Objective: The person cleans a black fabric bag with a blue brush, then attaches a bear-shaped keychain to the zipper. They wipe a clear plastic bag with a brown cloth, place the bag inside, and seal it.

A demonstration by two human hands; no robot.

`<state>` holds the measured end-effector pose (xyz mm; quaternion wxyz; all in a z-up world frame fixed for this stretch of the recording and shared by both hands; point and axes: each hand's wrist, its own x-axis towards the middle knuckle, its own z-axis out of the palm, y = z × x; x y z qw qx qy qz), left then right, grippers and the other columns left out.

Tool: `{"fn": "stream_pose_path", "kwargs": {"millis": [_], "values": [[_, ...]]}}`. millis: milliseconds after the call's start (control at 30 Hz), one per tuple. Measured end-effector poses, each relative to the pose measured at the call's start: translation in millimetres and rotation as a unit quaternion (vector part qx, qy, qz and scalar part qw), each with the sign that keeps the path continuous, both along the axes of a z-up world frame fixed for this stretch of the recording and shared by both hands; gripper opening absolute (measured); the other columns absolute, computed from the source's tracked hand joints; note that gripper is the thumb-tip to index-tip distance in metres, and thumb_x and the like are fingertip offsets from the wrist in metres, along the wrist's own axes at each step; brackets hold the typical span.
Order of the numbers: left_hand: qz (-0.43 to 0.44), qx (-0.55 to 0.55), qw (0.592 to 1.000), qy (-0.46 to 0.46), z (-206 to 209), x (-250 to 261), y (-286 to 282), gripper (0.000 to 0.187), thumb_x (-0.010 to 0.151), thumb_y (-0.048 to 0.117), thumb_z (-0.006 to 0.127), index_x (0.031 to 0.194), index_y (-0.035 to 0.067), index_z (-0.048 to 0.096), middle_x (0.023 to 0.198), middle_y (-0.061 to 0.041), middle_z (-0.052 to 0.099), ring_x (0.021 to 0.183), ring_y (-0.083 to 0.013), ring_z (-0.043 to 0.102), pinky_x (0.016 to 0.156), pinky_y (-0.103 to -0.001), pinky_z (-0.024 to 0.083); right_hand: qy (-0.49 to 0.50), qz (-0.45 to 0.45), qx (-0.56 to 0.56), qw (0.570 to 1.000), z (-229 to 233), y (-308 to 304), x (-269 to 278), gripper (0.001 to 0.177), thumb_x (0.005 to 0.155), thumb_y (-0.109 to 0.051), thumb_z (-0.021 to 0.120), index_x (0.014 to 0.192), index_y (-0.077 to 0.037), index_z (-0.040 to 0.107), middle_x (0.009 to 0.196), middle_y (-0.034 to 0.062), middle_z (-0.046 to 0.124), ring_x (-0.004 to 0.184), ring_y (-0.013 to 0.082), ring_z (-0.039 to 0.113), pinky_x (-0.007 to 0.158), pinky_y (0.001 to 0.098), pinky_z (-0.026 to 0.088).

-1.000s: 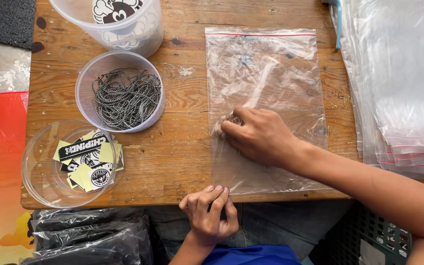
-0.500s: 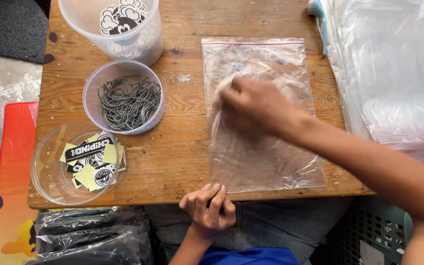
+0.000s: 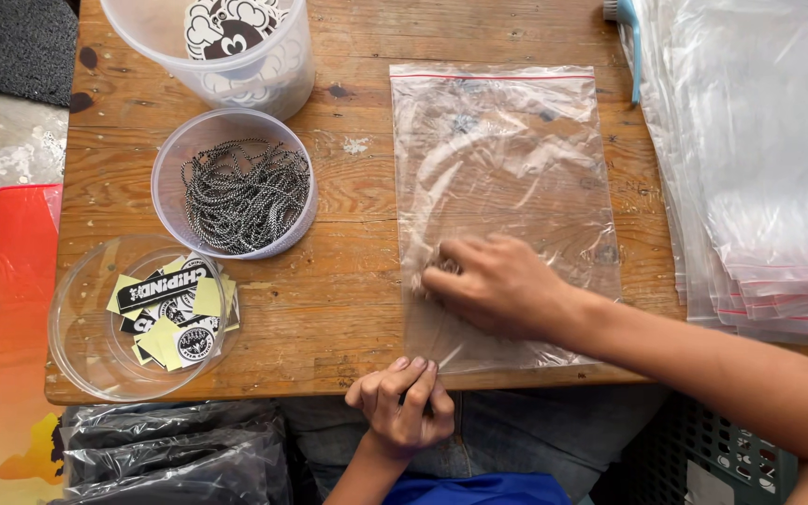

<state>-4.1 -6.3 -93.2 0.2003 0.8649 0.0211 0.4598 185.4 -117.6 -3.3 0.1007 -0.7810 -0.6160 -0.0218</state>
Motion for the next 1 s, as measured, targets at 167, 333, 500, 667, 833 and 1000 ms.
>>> {"fn": "stream_pose_path", "kwargs": {"millis": [167, 333, 500, 667, 833, 1000], "values": [[0.002, -0.002, 1.000, -0.017, -3.6, 1.9, -0.3, 0.010, 0.083, 0.022, 0.063, 0.089, 0.019, 0.070, 0.093, 0.006, 0.068, 0.086, -0.0137, 0.061, 0.087, -0.031, 0.035, -0.050, -0.022, -0.025, 0.998, 3.2, 10.6, 38.8, 0.010, 0.103, -0.022, 0.054, 0.107, -0.013, 0.057, 0.104, 0.0190, 0.064, 0.074, 0.0262, 0.067, 0.048, 0.0367, 0.058], [0.003, -0.003, 1.000, -0.019, -3.4, 2.8, -0.6, 0.011, 0.082, 0.022, 0.063, 0.089, 0.018, 0.071, 0.094, 0.006, 0.068, 0.086, -0.0135, 0.062, 0.087, -0.031, 0.035, -0.076, -0.064, -0.042, 0.994, 0.3, 23.5, 78.8, 0.016, 0.108, -0.025, 0.052, 0.101, -0.011, 0.057, 0.085, 0.0110, 0.059, 0.061, 0.0201, 0.054, 0.042, 0.0332, 0.048], [0.001, 0.000, 1.000, -0.013, -1.0, 1.7, -1.3, 0.012, 0.083, 0.022, 0.063, 0.091, 0.019, 0.071, 0.095, 0.006, 0.068, 0.086, -0.0148, 0.063, 0.086, -0.032, 0.036, -0.156, -0.101, -0.043, 0.982, 0.8, 36.8, 109.2, 0.025, 0.110, -0.028, 0.050, 0.125, -0.012, 0.062, 0.083, 0.0098, 0.062, 0.057, 0.0180, 0.056, 0.040, 0.0290, 0.047], [0.004, 0.007, 1.000, -0.005, 1.8, 0.5, -0.5, 0.012, 0.084, 0.023, 0.063, 0.092, 0.018, 0.071, 0.096, 0.006, 0.066, 0.087, -0.0156, 0.063, 0.085, -0.032, 0.037, -0.055, -0.114, -0.033, 0.991, 28.8, 37.8, 77.0, 0.022, 0.105, -0.026, 0.059, 0.103, -0.005, 0.052, 0.085, 0.0122, 0.054, 0.051, 0.0238, 0.049, 0.037, 0.0374, 0.042], [-0.002, 0.010, 1.000, -0.008, 1.2, 0.1, 2.0, 0.010, 0.083, 0.019, 0.066, 0.091, 0.018, 0.071, 0.096, 0.005, 0.067, 0.086, -0.0158, 0.063, 0.084, -0.032, 0.037, 0.023, 0.005, -0.027, 0.999, 24.5, 9.2, -4.0, 0.020, 0.096, -0.027, 0.058, 0.090, -0.010, 0.049, 0.076, 0.0107, 0.053, 0.047, 0.0323, 0.052, 0.034, 0.0474, 0.036], [-0.003, 0.005, 1.000, -0.010, 0.8, 0.2, 0.8, 0.010, 0.084, 0.019, 0.063, 0.090, 0.017, 0.071, 0.095, 0.005, 0.068, 0.087, -0.0155, 0.063, 0.085, -0.031, 0.038, -0.010, 0.042, -0.036, 0.998, 2.8, -9.6, -18.7, 0.013, 0.097, -0.031, 0.059, 0.100, -0.018, 0.057, 0.091, 0.0102, 0.058, 0.070, 0.0279, 0.063, 0.056, 0.0406, 0.048]]}}
